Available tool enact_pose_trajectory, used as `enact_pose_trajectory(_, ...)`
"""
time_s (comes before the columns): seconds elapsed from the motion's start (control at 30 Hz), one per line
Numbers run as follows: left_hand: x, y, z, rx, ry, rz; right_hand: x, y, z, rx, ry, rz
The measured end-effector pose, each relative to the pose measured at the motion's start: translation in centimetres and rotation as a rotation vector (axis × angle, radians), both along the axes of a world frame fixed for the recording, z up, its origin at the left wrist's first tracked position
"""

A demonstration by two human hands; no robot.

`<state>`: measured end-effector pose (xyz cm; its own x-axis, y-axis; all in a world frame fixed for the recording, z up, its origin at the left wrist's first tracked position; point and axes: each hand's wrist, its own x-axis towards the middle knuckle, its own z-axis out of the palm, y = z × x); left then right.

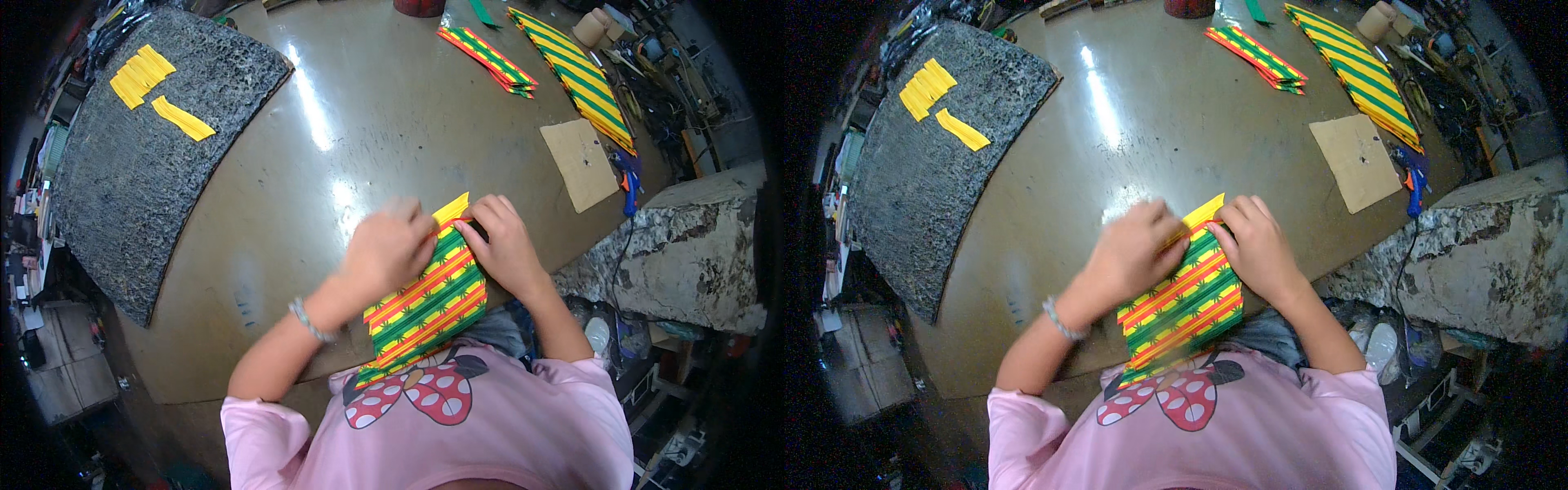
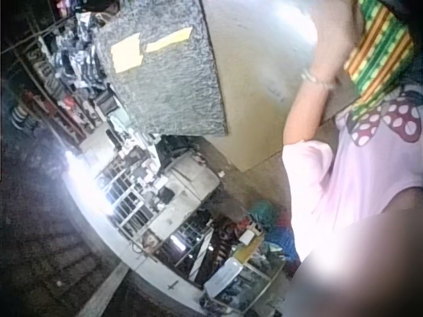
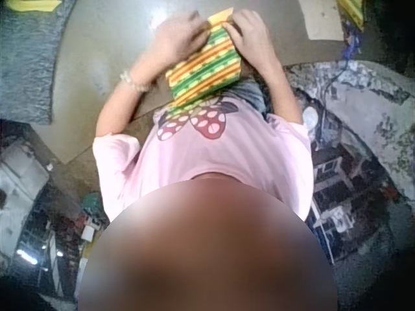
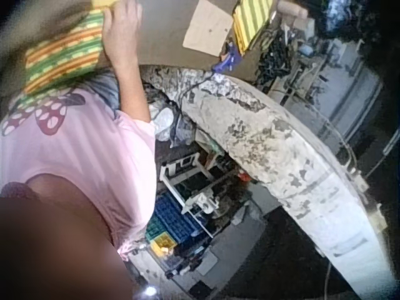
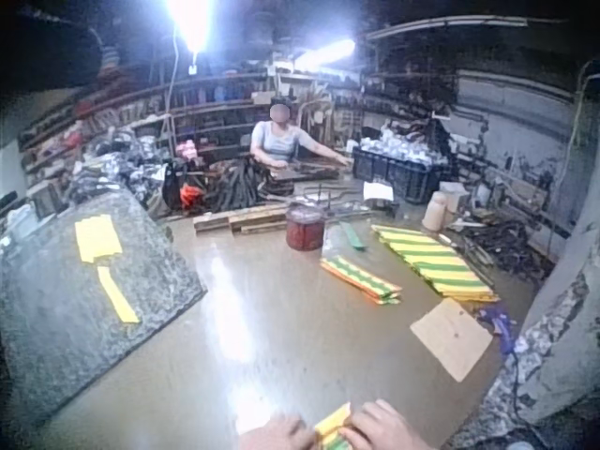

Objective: The person assembles small rectangular decorative strips by layering yellow and patterned green-red-yellow pieces on a table. They repeatedly pick up pieces, align them, and press them together to form stacked units, then place completed stacks aside.

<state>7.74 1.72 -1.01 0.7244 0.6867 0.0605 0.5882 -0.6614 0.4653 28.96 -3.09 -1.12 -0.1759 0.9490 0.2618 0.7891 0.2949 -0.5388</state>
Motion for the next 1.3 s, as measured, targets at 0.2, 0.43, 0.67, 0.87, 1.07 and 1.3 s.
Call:
enact_pose_trajectory(0.2,0.2,4.9,-1.3,0.174,-0.075,-0.235,0.2,0.1,0.2,-0.063,0.054,-0.028)
enact_pose_trajectory(0.43,0.2,4.4,-2.3,0.251,-0.007,-0.166,-0.4,-0.9,1.3,0.036,0.109,0.06)
enact_pose_trajectory(0.67,0.2,4.4,-2.5,0.259,-0.026,-0.163,-0.1,0.4,0.4,-0.166,0.155,-0.161)
enact_pose_trajectory(0.87,0.3,4.5,-2.5,0.248,0.009,-0.17,0.0,0.6,0.6,-0.256,0.13,-0.191)
enact_pose_trajectory(1.07,0.2,4.5,-2.5,0.212,-0.006,-0.18,-0.4,0.9,0.9,-0.268,0.086,-0.21)
enact_pose_trajectory(1.3,0.2,4.4,-2.3,0.225,0.011,-0.182,0.3,0.5,1.0,-0.066,-0.087,-0.255)
